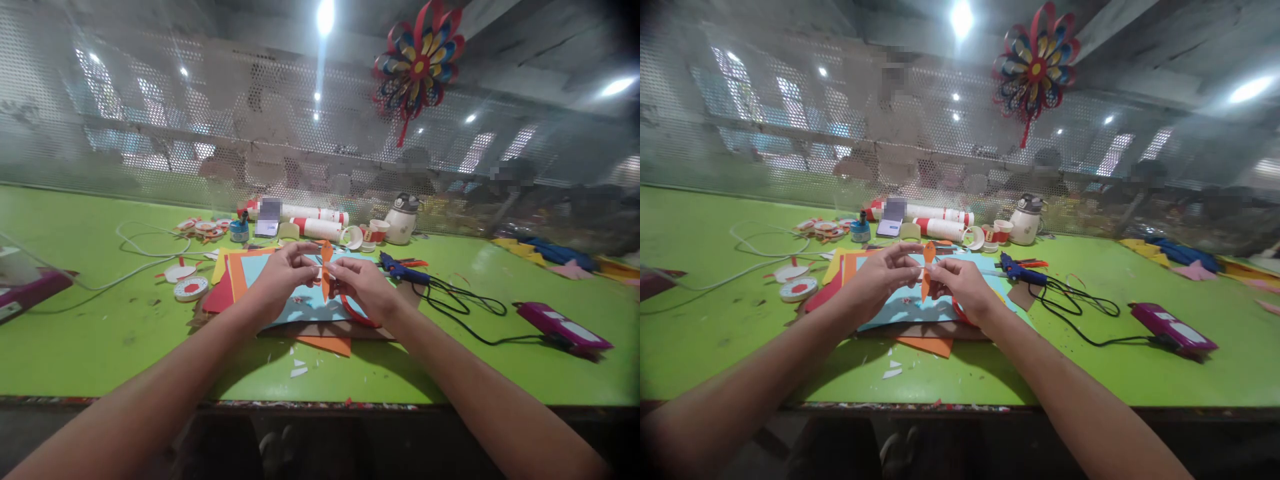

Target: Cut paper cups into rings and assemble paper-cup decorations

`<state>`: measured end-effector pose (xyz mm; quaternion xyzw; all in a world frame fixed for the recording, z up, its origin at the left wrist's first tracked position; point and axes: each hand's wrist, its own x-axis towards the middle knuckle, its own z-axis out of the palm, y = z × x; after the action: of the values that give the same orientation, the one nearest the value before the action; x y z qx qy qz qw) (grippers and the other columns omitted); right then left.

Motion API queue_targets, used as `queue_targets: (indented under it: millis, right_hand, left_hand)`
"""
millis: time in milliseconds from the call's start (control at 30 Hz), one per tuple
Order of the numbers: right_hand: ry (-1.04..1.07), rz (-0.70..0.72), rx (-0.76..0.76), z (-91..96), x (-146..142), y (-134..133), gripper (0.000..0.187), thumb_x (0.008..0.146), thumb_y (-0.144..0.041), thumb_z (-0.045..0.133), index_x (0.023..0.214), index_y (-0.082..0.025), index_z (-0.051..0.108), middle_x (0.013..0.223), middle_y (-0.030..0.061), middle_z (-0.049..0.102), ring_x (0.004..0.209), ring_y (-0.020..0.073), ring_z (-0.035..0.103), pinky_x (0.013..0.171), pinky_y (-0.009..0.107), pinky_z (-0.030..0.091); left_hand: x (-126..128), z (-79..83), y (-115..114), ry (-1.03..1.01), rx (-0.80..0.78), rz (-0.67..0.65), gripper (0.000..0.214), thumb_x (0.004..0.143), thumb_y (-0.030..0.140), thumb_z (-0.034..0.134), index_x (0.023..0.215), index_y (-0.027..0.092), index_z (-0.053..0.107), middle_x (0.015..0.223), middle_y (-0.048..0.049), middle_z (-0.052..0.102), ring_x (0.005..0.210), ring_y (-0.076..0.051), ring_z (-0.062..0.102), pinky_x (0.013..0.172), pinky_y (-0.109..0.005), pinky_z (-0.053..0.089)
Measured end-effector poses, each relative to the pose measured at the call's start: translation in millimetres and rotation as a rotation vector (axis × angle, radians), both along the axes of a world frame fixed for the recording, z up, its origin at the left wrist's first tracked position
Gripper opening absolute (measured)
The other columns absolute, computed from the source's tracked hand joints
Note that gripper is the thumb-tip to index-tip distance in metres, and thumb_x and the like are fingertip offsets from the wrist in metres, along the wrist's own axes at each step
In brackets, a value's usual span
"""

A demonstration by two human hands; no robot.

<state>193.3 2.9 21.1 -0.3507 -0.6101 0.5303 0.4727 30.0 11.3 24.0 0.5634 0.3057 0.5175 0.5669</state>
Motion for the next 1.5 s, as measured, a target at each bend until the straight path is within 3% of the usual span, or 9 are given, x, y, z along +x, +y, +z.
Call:
queue_targets:
  millis: [433,1067,1200,1333,1433,1500]
  right_hand:
    - [-0.100,-0.106,0.021,-1.0,-6,-4,0.032,0.069,-0.043,0.073,0.065,-0.016,0.058,0.057,-0.0024,0.058,0.053,0.0106,0.053,0.058,0.028,0.044]
    - [-0.131,-0.083,0.051,0.9,-8,-8,0.030,0.070,-0.042,0.073,0.070,-0.015,0.061,0.060,-0.0002,0.062,0.054,0.0109,0.055,0.058,0.028,0.045]
    - [-0.138,-0.035,0.035,-0.2,-7,-7,0.032,0.068,-0.035,0.076,0.088,-0.015,0.062,0.066,0.0000,0.063,0.058,0.0117,0.056,0.060,0.029,0.047]
    - [-0.144,0.023,0.058,3.4,-1,-6,0.057,0.068,-0.026,0.077,0.120,-0.020,0.054,0.088,0.0047,0.067,0.082,0.0179,0.061,0.072,0.032,0.049]
    - [-0.067,0.003,0.134,9.6,6,-4,0.054,0.070,-0.027,0.075,0.120,-0.022,0.055,0.100,0.0062,0.064,0.097,0.0201,0.058,0.082,0.034,0.047]
    - [0.008,-0.096,0.132,11.7,11,1,0.049,0.071,-0.032,0.073,0.116,-0.022,0.057,0.099,0.0060,0.063,0.097,0.0200,0.058,0.081,0.033,0.047]
  left_hand:
    - [0,-2.5,3,-0.022,-0.014,0.032,0.042,0.063,0.011,0.069,0.103,0.011,0.056,0.061,0.0014,0.059,0.057,-0.011,0.052,0.061,-0.027,0.040]
    - [-1,-1.0,4,-0.160,-0.142,0.014,0.042,0.060,0.004,0.068,0.100,0.009,0.056,0.060,0.0025,0.057,0.058,-0.010,0.056,0.063,-0.025,0.044]
    - [-2,-1.8,6,-0.188,-0.138,-0.015,0.040,0.061,0.003,0.066,0.099,0.010,0.057,0.063,0.0011,0.057,0.058,-0.011,0.057,0.064,-0.027,0.045]
    - [-3,-0.1,6,-0.190,-0.144,0.006,0.038,0.061,0.002,0.065,0.097,0.010,0.057,0.068,-0.0021,0.060,0.059,-0.011,0.058,0.064,-0.027,0.045]
    - [-4,-0.4,8,-0.178,-0.142,0.068,0.037,0.060,0.002,0.064,0.095,0.010,0.057,0.068,-0.0021,0.059,0.058,-0.010,0.056,0.061,-0.026,0.043]
    - [-5,-2.1,11,-0.168,-0.140,0.100,0.037,0.060,0.002,0.065,0.096,0.009,0.057,0.072,-0.0037,0.060,0.061,-0.011,0.057,0.060,-0.026,0.043]
